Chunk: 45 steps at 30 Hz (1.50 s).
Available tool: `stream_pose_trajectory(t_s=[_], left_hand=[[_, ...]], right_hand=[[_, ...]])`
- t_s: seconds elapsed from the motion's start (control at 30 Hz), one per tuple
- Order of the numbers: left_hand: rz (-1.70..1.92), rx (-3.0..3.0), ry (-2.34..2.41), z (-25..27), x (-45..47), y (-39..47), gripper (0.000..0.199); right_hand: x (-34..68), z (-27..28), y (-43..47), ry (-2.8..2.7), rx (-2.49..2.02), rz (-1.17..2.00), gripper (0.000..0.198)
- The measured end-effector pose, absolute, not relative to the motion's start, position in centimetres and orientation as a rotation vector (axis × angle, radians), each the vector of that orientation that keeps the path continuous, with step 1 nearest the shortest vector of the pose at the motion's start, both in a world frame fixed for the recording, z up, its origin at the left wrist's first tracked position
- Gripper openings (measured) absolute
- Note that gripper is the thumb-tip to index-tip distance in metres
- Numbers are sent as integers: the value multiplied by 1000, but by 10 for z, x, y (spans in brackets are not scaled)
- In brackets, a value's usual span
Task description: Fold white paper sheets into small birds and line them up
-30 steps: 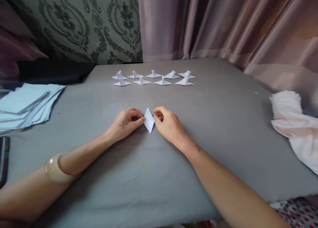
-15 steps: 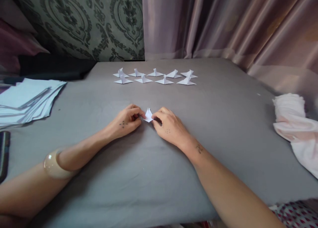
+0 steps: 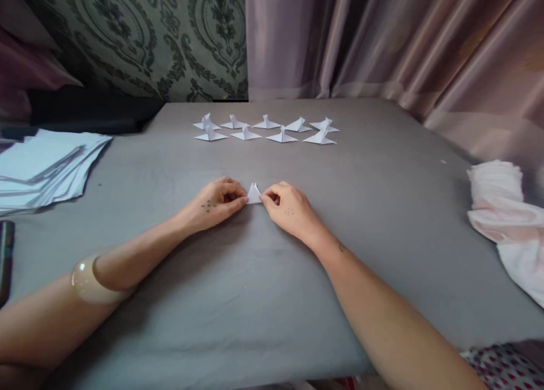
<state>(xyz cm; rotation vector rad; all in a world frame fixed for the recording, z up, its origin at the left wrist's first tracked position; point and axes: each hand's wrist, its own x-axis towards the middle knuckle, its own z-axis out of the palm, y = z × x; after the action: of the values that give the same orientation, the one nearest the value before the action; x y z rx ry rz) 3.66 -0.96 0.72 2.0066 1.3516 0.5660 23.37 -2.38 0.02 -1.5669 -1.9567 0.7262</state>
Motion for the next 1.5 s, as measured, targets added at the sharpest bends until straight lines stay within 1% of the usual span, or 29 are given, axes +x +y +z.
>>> stream_pose_trajectory(t_s=[0.27, 0.6, 1.07, 1.2, 1.33, 1.5], left_hand=[[570, 1998, 1374, 6, 38, -8, 18], [585, 2034, 1423, 2, 42, -7, 11], [576, 2134, 1421, 2, 43, -10, 11], [607, 2194, 1402, 1, 42, -13, 5], [623, 2334, 1264, -3, 40, -16, 14], [402, 2558, 1228, 5, 40, -24, 30]], right_hand=[[228, -3, -24, -1926, -1613, 648, 13], [226, -1, -23, -1902, -1682, 678, 16], [227, 4, -20, -1927, -1678, 737, 15], [228, 7, -19, -1912, -1698, 761, 15], [229, 7, -17, -1890, -1721, 782, 16], [231, 6, -16, -1884, -1719, 800, 16]])
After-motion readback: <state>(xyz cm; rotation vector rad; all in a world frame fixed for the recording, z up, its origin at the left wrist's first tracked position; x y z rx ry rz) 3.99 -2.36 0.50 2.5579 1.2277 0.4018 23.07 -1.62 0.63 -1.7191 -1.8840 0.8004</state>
